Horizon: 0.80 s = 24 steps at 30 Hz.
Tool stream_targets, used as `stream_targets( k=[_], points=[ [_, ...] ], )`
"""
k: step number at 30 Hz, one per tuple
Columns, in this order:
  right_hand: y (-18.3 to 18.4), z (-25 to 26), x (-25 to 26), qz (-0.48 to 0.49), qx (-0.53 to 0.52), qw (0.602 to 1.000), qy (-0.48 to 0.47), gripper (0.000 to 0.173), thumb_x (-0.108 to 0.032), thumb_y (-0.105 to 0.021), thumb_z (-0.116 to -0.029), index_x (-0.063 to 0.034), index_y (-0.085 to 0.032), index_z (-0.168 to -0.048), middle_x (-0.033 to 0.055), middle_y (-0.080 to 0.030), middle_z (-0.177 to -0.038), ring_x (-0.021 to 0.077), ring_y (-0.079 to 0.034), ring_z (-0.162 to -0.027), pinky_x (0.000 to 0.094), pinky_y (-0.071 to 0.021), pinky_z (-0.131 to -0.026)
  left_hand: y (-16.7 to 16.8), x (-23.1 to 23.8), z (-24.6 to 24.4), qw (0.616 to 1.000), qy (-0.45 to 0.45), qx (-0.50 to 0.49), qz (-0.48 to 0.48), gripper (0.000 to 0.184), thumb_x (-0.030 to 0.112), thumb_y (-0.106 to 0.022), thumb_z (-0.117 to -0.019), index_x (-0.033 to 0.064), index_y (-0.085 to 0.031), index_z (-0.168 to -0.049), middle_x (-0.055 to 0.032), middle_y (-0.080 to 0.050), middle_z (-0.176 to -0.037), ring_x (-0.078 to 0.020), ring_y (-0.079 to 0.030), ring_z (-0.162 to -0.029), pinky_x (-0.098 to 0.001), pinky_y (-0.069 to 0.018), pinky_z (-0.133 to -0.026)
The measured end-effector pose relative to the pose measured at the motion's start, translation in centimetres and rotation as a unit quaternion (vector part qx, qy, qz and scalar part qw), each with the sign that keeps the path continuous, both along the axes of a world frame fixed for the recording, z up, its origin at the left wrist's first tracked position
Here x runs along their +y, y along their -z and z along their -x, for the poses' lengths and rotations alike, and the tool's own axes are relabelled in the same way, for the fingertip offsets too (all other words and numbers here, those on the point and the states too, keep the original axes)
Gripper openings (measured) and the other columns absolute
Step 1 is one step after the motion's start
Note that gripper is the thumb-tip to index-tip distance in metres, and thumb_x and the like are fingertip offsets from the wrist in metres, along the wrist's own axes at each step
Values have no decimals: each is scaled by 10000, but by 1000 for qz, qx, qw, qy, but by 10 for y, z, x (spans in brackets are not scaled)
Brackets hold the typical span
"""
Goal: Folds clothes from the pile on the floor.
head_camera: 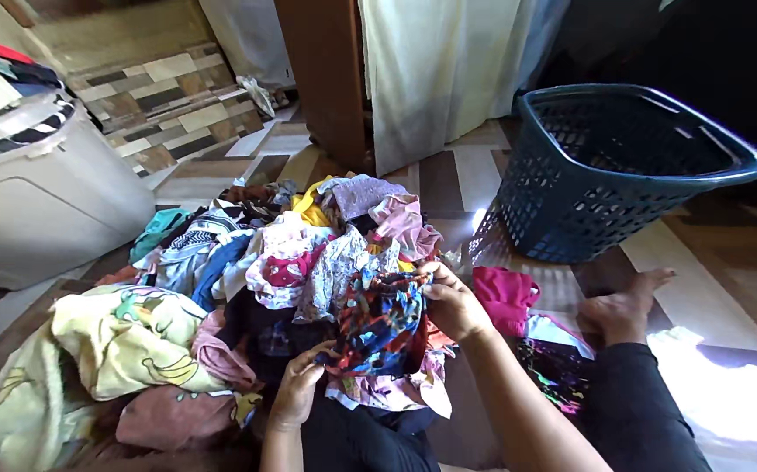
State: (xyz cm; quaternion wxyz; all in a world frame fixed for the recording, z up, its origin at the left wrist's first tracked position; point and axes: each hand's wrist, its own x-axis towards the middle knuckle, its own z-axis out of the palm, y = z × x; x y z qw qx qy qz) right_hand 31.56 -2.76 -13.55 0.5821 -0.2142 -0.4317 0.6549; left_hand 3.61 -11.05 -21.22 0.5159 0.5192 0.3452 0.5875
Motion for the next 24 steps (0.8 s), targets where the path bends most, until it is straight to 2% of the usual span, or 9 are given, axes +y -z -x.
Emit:
stream_targets(
  k=[3,6,8,11,13,15,18,20,24],
  points=[
    [8,15,24,78,-126,986,77,277,-15,-429,-1031,-96,-544,-1270,49,-659,-1006,126,-652,-838,329,-565,-785,6,2,-9,990,-112,-10,83,150,138,-576,-932,174,-721,-930,74,-736,-928,-36,-684,-906,-275,-567,-887],
    [30,25,46,102,-404,904,91,647,-116,-592,-1022,-39,-277,-1583,260,-516,-1438,345,-583,-1248,500,-491,-1037,11,7,-12,978,-151,7,142,207,40,-469,-957,22,-631,-1085,2,-692,-991,-85,-666,-918,-299,-566,-863],
    [39,33,36,53,-537,838,85,772,-280,-652,-987,-8,-266,-1598,303,-340,-1586,456,-396,-1440,633,-352,-1145,8,8,-13,972,-159,19,174,238,30,-453,-970,-13,-601,-1152,-27,-682,-1029,-101,-668,-920,-307,-574,-829],
    [46,57,-13,-118,-585,797,88,899,-480,-777,-843,-55,-423,-1552,261,-357,-1603,489,-301,-1489,757,-272,-1116,-3,5,-19,968,-160,2,195,211,5,-431,-987,-8,-587,-1129,-31,-695,-978,-113,-692,-858,-313,-600,-778],
    [42,73,-38,-187,-600,776,44,980,-495,-843,-770,-102,-424,-1564,251,-346,-1616,507,-262,-1501,769,-250,-1115,-13,4,-27,973,-150,-13,176,214,0,-411,-1000,-6,-579,-1133,-29,-696,-950,-114,-697,-833,-309,-607,-768],
    [34,82,-43,-181,-624,760,7,924,-433,-802,-846,-136,-360,-1602,236,-305,-1641,486,-235,-1519,742,-222,-1138,-25,6,-39,982,-134,-44,123,236,2,-387,-991,25,-578,-1128,2,-711,-953,-100,-703,-858,-302,-605,-805],
    [16,79,-29,-121,-621,775,2,629,-324,-562,-1045,-127,-352,-1604,178,-362,-1631,411,-302,-1516,694,-251,-1157,-44,11,-60,986,-146,-64,53,357,34,-363,-967,19,-482,-1303,14,-678,-1125,-117,-687,-985,-336,-580,-887],
    [-1,69,-19,-88,-585,806,14,511,-233,-474,-1081,-106,-409,-1572,160,-458,-1574,373,-388,-1477,671,-276,-1157,-51,14,-70,981,-164,-77,71,376,63,-304,-1002,27,-407,-1361,-10,-631,-1228,-132,-672,-1029,-339,-571,-881],
    [-28,52,-26,-129,-534,835,36,501,-220,-474,-1077,-74,-434,-1554,168,-507,-1530,353,-436,-1443,661,-288,-1153,-53,13,-92,964,-102,-150,193,455,267,-154,-1112,43,-424,-1401,-27,-663,-1148,-137,-683,-984,-339,-579,-842]
  ],
)
